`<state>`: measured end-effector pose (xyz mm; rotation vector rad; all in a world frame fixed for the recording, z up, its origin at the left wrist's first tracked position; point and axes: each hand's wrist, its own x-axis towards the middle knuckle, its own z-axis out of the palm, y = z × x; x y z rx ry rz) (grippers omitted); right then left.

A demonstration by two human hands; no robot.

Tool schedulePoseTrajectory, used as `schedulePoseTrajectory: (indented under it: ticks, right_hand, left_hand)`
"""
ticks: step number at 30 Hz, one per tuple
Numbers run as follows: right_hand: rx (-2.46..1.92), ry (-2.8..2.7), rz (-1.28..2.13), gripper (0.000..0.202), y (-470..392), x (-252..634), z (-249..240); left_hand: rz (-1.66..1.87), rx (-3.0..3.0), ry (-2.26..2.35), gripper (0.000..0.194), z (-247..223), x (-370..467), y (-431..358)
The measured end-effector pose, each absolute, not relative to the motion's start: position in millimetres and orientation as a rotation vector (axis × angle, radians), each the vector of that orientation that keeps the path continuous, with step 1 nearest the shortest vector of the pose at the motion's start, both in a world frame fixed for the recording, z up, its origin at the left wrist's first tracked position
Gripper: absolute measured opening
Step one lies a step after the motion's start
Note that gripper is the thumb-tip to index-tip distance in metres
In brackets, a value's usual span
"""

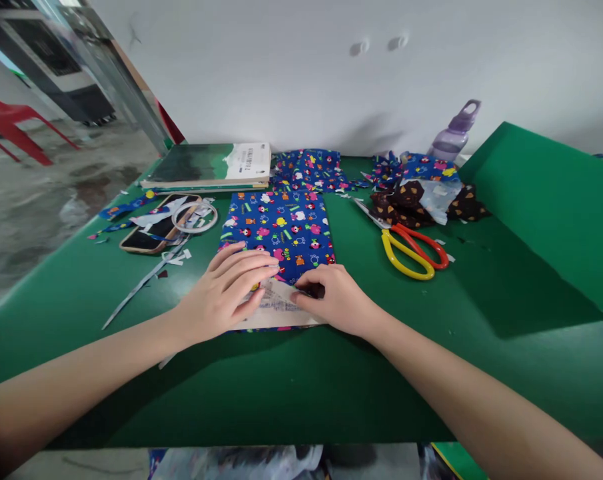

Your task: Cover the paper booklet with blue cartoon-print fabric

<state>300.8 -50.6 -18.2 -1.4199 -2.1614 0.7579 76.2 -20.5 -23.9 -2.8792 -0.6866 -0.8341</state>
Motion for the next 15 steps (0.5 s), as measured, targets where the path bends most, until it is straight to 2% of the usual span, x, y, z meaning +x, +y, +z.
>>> schedulePoseTrajectory:
  ticks: [4, 8, 11, 15]
  right_hand:
    - [-1.395, -2.154, 0.794, 0.015, -51, 301, -18]
    - [-1.381, -2.170, 0.815, 0.017, -50, 302, -18]
    - [-1.424, -2.146, 0.817, 0.020, -50, 303, -18]
    - [-1.478, -2.048, 0.851, 0.015, -52, 302, -20]
  left_hand:
    - [-0.808, -2.945, -0.755, 0.028, -13, 94, -23]
    - [-0.557, -3.157, -0.808, 0.010, 1, 110, -11]
    - [-0.491, -3.280, -0.874, 0.013, 5, 116, -3]
    - [-0.650, -3.339, -1.000, 0.013, -4, 115, 2]
